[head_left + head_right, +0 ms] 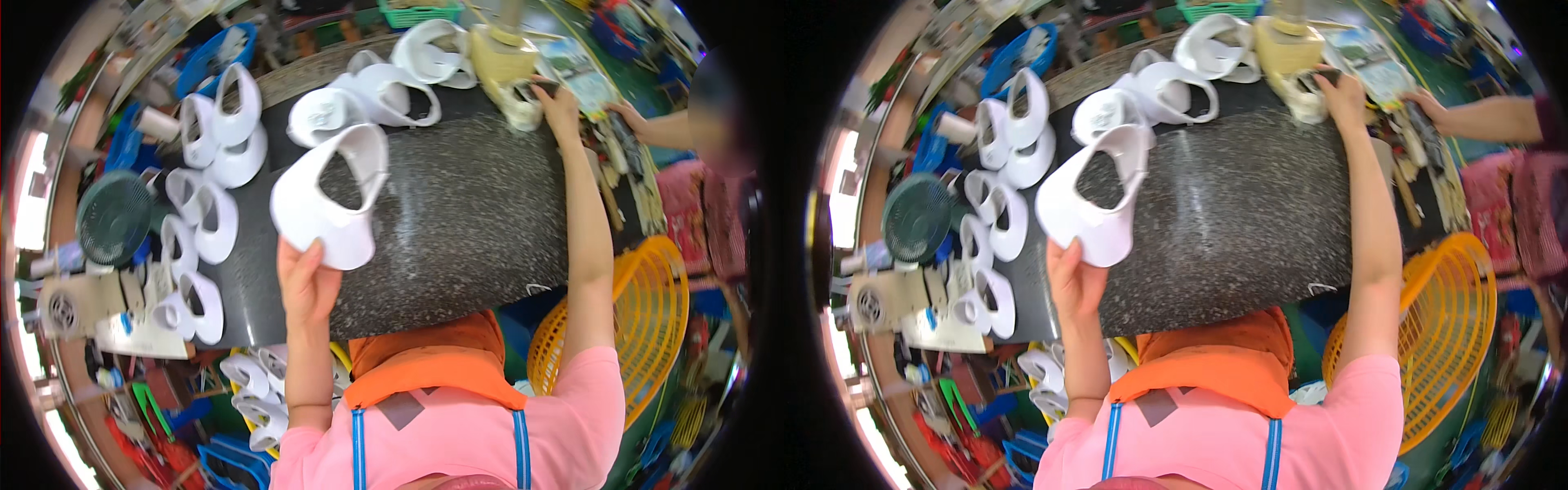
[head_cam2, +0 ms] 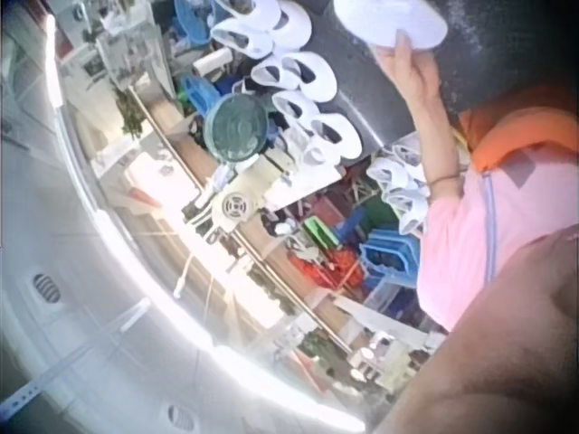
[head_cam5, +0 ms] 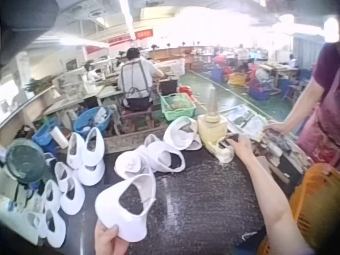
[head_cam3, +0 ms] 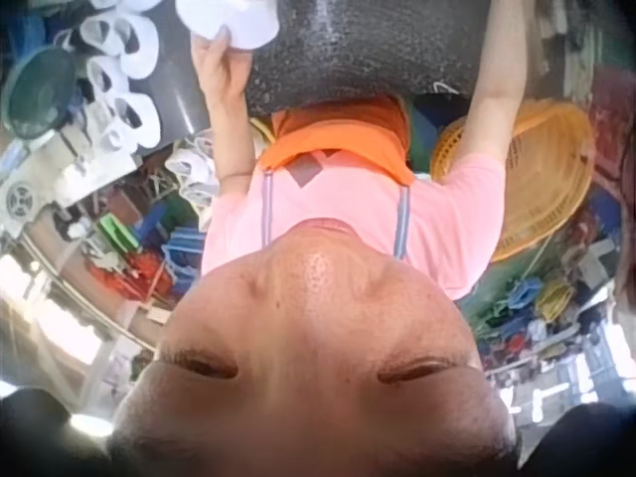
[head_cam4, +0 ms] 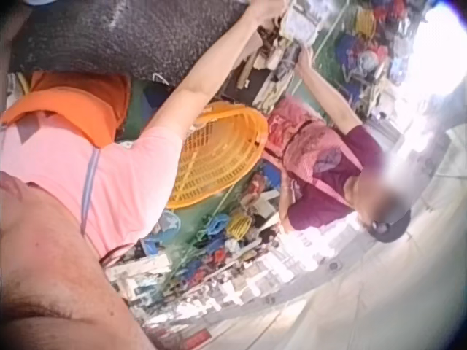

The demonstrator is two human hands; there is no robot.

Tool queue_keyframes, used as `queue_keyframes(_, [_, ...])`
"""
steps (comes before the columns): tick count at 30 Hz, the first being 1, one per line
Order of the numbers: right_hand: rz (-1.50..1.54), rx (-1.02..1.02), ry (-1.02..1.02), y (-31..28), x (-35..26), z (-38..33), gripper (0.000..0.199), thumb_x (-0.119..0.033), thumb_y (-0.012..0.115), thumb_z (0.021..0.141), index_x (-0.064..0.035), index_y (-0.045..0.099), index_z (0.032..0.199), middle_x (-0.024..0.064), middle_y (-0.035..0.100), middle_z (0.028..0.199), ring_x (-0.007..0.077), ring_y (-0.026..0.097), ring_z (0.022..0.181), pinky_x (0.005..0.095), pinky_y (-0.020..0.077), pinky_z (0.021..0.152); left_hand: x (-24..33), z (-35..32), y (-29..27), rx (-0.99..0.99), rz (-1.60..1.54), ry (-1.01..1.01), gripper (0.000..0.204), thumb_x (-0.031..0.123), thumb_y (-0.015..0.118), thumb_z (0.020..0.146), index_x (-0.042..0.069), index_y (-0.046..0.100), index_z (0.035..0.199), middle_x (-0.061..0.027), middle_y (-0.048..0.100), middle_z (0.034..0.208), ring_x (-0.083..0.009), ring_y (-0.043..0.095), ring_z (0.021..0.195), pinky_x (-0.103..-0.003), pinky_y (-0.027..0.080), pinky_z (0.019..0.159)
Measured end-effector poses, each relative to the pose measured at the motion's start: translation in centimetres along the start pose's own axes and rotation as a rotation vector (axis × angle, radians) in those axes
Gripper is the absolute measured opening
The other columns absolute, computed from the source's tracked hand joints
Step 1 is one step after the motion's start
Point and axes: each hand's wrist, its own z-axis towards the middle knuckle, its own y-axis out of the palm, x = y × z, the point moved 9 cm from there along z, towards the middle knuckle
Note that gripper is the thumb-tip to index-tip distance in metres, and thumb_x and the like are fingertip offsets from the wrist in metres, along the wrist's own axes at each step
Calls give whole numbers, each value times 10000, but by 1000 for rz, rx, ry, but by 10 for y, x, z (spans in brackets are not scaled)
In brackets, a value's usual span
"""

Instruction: Applying glue or primer to the interior seams and surfaces of white shoe upper components using a handheld brush.

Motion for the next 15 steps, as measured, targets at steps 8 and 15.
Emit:
queue_keyframes(8, [-183,-331,114,17,8,6,330,-322,634,778,-5,663,866,184,644,842,341,610,801,401,468,715,28,8,-16,-18,679,1,307,-53,556,803,-16,545,1108,-104,621,1034,-163,593,961,-303,448,878])
queue_keyframes(15, [-479,-191,-359,-10,-63,-36,284,-156,526,843,-88,570,1115,122,621,969,301,565,970,392,465,748,80,-1,46,-249,1651,998,238,-80,577,668,41,653,858,-83,610,868,-269,602,892,-345,497,825])
